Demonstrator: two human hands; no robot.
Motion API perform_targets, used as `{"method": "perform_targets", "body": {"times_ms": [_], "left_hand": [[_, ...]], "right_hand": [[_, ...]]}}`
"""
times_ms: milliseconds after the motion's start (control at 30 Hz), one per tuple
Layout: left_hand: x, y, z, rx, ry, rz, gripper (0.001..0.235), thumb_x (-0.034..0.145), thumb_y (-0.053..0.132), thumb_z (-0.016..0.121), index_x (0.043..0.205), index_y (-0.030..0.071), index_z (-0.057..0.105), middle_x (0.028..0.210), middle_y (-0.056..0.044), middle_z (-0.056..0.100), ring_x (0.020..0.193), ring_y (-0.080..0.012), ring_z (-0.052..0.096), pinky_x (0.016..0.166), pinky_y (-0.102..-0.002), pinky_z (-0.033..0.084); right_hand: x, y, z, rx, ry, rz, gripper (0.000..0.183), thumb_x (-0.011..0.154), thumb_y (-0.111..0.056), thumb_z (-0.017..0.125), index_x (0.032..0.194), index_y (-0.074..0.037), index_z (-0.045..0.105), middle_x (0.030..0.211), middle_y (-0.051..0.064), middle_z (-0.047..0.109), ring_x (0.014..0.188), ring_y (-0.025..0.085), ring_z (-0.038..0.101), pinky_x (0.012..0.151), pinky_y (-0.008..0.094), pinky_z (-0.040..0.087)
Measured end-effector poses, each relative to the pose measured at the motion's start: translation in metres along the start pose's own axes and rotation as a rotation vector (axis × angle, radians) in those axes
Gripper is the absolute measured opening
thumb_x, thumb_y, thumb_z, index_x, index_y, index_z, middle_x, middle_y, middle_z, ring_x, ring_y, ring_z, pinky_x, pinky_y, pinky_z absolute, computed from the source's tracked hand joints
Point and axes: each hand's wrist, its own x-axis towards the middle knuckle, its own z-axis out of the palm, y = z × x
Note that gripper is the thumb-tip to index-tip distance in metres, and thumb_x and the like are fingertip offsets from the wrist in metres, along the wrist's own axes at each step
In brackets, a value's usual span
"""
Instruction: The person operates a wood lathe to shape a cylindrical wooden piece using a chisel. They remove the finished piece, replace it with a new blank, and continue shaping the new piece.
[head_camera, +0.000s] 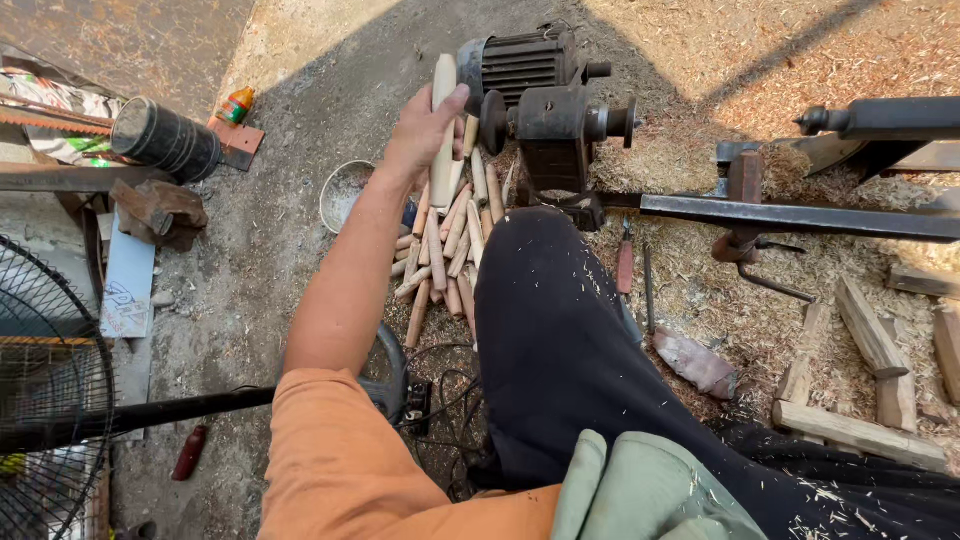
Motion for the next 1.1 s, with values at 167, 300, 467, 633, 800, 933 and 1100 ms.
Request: {"method": "perform_targets", "body": {"times_ms": [167,300,467,633,800,933,1100], "left_hand": [[-0.005,-0.022,-0.054,0.817,0.188,0.082,0.09,0.105,0.06,0.064,0.148,-0.01,0.029,0.138,-0.035,0.05,0.13,-0.0434,0.051,0.108,-0.048,0.04],[-0.046,0.03,-0.011,0.87,0.05,0.121,0.071,0.102,0.049,0.06,0.151,0.001,0.041,0.142,-0.028,0.058,0.132,-0.0401,0.056,0.111,-0.047,0.043],[-0.109,0.11,0.105,0.571,-0.126,0.526,0.044,0.109,0.024,0.061,0.144,-0.002,0.05,0.122,-0.017,0.07,0.109,-0.0213,0.067,0.093,-0.033,0.054],[-0.133,0.111,0.218,0.044,-0.458,0.52,0.042,0.113,0.024,0.058,0.145,-0.002,0.05,0.119,-0.012,0.074,0.116,-0.016,0.072,0.106,-0.029,0.057],[-0.126,0.078,0.271,0.078,-0.519,0.315,0.04,0.108,0.023,0.06,0.141,0.001,0.056,0.109,-0.012,0.078,0.105,-0.0164,0.074,0.096,-0.03,0.059],[-0.114,0.063,0.267,0.097,-0.439,0.291,0.036,0.109,0.023,0.059,0.138,0.002,0.058,0.106,-0.011,0.078,0.101,-0.0158,0.075,0.093,-0.03,0.06],[-0.106,0.053,0.277,0.011,-0.473,0.302,0.033,0.11,0.024,0.059,0.137,0.004,0.058,0.107,-0.01,0.078,0.102,-0.0136,0.075,0.086,-0.03,0.062]], "right_hand": [[-0.039,-0.015,0.005,-0.028,0.032,-0.014,0.039,0.107,-0.02,0.053,0.141,-0.005,0.063,0.128,0.018,0.074,0.088,0.029,0.067,0.075,0.044,0.057],[-0.093,0.114,-0.053,-0.08,0.064,-0.027,0.04,0.106,-0.021,0.055,0.142,-0.005,0.062,0.129,0.018,0.073,0.094,0.031,0.07,0.079,0.047,0.059],[-0.09,0.226,-0.035,-0.012,0.069,-0.11,0.039,0.105,-0.02,0.056,0.138,-0.001,0.063,0.126,0.019,0.072,0.093,0.034,0.076,0.082,0.047,0.062],[-0.064,0.171,0.036,-0.289,-0.004,-0.234,0.04,0.102,-0.034,0.061,0.126,-0.003,0.071,0.117,0.016,0.075,0.102,0.031,0.072,0.093,0.045,0.058],[-0.069,0.164,0.119,-0.827,0.523,-0.575,0.047,0.095,-0.047,0.06,0.104,-0.003,0.072,0.12,0.025,0.065,0.113,0.036,0.063,0.113,0.057,0.036],[-0.054,0.149,0.169,-0.415,-0.131,-0.212,0.074,0.103,-0.063,0.051,0.089,0.005,0.077,0.091,0.021,0.084,0.077,0.021,0.077,0.092,0.038,0.053],[-0.038,0.137,0.222,0.138,-0.143,0.002,0.047,0.089,-0.046,0.072,0.101,-0.001,0.067,0.088,0.012,0.073,0.067,0.014,0.066,0.062,0.031,0.058]]}}
